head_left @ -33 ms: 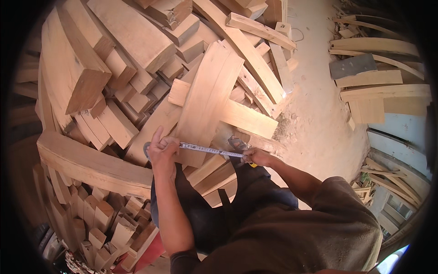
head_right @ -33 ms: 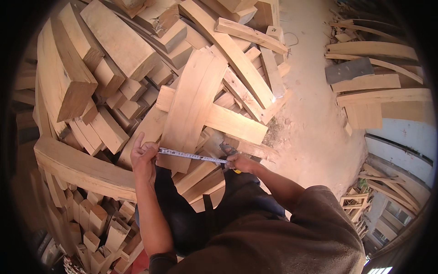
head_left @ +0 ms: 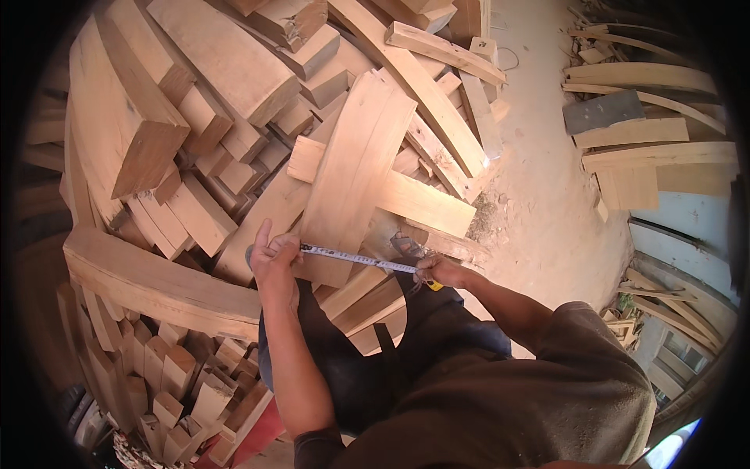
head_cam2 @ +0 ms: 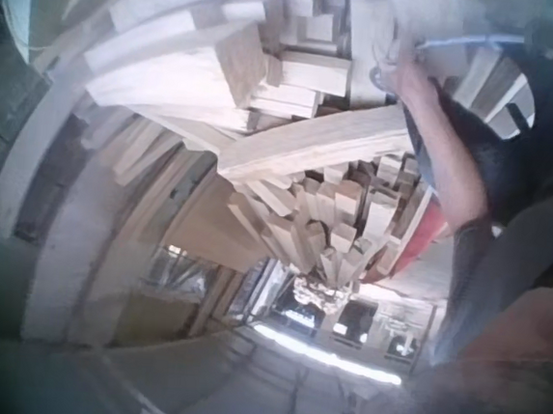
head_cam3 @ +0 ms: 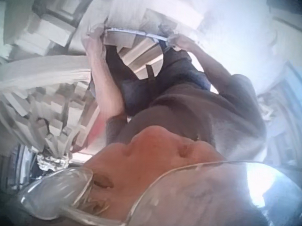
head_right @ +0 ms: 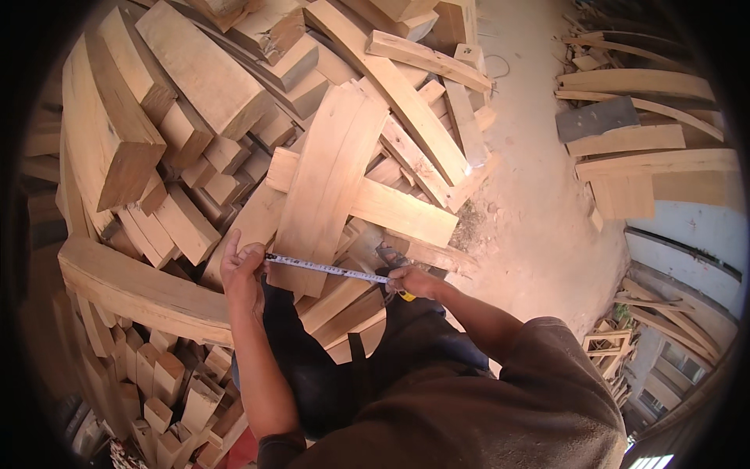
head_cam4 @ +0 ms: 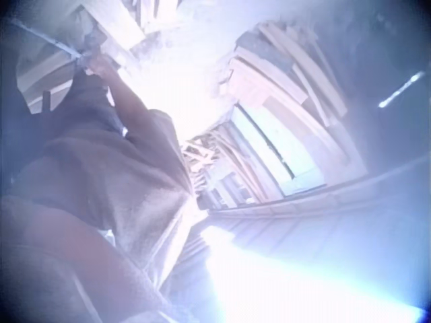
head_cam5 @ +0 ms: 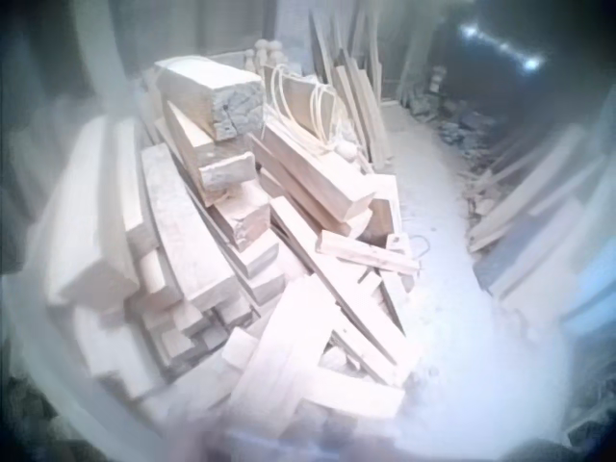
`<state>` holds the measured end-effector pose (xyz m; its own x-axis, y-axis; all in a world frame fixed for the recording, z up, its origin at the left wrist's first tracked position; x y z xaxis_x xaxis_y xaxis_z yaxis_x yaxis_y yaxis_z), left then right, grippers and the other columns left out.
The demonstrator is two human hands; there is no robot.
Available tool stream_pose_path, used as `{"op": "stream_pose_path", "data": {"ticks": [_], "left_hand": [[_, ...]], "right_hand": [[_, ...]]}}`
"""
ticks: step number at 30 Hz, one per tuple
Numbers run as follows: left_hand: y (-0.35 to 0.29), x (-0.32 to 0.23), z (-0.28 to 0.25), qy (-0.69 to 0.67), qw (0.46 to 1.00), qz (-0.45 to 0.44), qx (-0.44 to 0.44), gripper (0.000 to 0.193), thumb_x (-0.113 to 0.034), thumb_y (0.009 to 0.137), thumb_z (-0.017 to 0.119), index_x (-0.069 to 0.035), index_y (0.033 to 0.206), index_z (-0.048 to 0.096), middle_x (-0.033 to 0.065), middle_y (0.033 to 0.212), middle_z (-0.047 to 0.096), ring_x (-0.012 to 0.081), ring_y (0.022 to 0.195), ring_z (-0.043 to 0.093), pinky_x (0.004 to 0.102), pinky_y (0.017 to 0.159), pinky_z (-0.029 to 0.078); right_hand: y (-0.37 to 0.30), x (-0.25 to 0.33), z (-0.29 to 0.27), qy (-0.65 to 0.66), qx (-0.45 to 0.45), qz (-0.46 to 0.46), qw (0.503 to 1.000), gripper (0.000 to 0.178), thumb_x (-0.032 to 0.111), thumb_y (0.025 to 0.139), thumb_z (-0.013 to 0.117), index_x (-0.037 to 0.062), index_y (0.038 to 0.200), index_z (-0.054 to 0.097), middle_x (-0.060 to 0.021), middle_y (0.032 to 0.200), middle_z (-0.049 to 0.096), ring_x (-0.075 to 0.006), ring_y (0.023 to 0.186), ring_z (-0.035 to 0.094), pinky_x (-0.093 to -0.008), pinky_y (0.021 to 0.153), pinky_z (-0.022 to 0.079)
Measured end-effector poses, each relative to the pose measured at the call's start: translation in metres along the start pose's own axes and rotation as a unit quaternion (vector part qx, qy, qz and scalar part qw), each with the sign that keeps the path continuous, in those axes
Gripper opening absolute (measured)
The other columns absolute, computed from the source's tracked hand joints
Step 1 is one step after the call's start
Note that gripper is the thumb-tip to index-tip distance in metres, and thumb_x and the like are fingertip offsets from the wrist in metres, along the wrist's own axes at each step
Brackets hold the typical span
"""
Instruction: The person repeatedly picks up wooden planks from a pile, measures them with a tape measure, and places them back. The person also briefly adjusts the camera and carries a plank across the workshop.
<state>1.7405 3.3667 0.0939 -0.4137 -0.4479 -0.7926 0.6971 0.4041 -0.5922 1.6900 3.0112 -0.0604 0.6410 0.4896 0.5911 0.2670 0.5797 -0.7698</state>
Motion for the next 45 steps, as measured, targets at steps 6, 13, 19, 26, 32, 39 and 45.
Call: {"op": "stream_pose_path", "data": {"ticks": [6, 13, 19, 26, 32, 39, 45], "left_hand": [[0.001, -0.006, 0.002, 0.018, 0.998, 0.031, -0.049, 0.081, -0.005, 0.088, 0.067, 0.007, 0.152, 0.019, 0.0126, 0.100, 0.068, 0.0157, 0.077, 0.063, 0.0259, 0.067, 0.050], [-0.010, -0.015, 0.013, 0.001, 0.999, 0.034, -0.007, 0.080, -0.005, 0.091, 0.066, 0.012, 0.151, 0.017, 0.0109, 0.098, 0.067, 0.0134, 0.080, 0.061, 0.0260, 0.071, 0.048], [-0.014, -0.025, -0.022, -0.014, 0.997, 0.056, -0.050, 0.081, -0.013, 0.089, 0.070, 0.010, 0.151, 0.022, 0.0160, 0.104, 0.067, 0.0197, 0.083, 0.065, 0.0294, 0.074, 0.051], [-0.013, -0.045, -0.047, -0.049, 0.993, 0.094, -0.053, 0.081, -0.014, 0.091, 0.066, 0.016, 0.149, 0.019, 0.0174, 0.105, 0.067, 0.0194, 0.086, 0.064, 0.0298, 0.078, 0.050], [-0.021, -0.045, -0.069, -0.014, 0.993, 0.087, -0.073, 0.078, -0.015, 0.092, 0.064, 0.018, 0.147, 0.020, 0.0174, 0.105, 0.068, 0.0188, 0.090, 0.064, 0.0289, 0.081, 0.049], [-0.027, -0.051, -0.089, -0.058, 0.989, 0.094, -0.094, 0.074, -0.013, 0.090, 0.063, 0.020, 0.144, 0.024, 0.0165, 0.105, 0.069, 0.0184, 0.089, 0.064, 0.0278, 0.081, 0.050], [-0.023, -0.057, -0.092, -0.029, 0.991, 0.094, -0.094, 0.073, -0.014, 0.090, 0.064, 0.019, 0.144, 0.027, 0.0140, 0.102, 0.069, 0.0172, 0.088, 0.064, 0.0272, 0.081, 0.049]], "right_hand": [[0.020, 0.050, 0.011, 0.404, -0.160, 0.024, 0.900, 0.021, 0.013, 0.101, 0.045, 0.0024, 0.092, 0.061, -0.0108, 0.079, 0.062, -0.0237, 0.073, 0.064, -0.0363, 0.069, 0.052], [0.095, 0.135, 0.033, 0.532, -0.147, 0.012, 0.834, 0.018, 0.019, 0.102, 0.042, 0.0045, 0.104, 0.054, -0.0165, 0.085, 0.064, -0.0315, 0.072, 0.064, -0.0455, 0.066, 0.054], [0.123, 0.098, 0.108, 0.565, -0.147, -0.010, 0.812, 0.020, 0.018, 0.103, 0.042, 0.0015, 0.108, 0.052, -0.0151, 0.094, 0.061, -0.0323, 0.083, 0.065, -0.0455, 0.074, 0.057], [0.114, 0.009, 0.258, 0.501, -0.044, 0.125, 0.855, 0.033, 0.024, 0.107, 0.036, -0.0027, 0.119, 0.052, -0.0156, 0.103, 0.061, -0.0296, 0.091, 0.065, -0.0424, 0.082, 0.057], [0.133, 0.000, 0.264, 0.245, 0.039, 0.031, 0.968, 0.046, 0.028, 0.109, 0.030, -0.0050, 0.135, 0.048, -0.0190, 0.121, 0.055, -0.0313, 0.106, 0.063, -0.0456, 0.093, 0.056], [0.156, -0.032, 0.269, 0.440, 0.016, 0.079, 0.894, 0.048, 0.028, 0.108, 0.033, -0.0062, 0.139, 0.041, -0.0216, 0.126, 0.052, -0.0346, 0.109, 0.062, -0.0466, 0.094, 0.056], [0.132, 0.024, 0.246, 0.051, -0.011, -0.042, 0.998, 0.040, 0.024, 0.105, 0.040, -0.0060, 0.129, 0.051, -0.0197, 0.115, 0.060, -0.0318, 0.105, 0.064, -0.0407, 0.088, 0.056]]}}
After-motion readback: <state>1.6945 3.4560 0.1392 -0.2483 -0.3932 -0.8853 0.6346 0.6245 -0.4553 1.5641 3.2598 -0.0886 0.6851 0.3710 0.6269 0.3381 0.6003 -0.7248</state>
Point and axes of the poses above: each hand's wrist, its own y-axis towards the middle knuckle, its own z-axis out of the palm, x = y × z, the point moved 9 cm from there along y, towards the middle knuckle
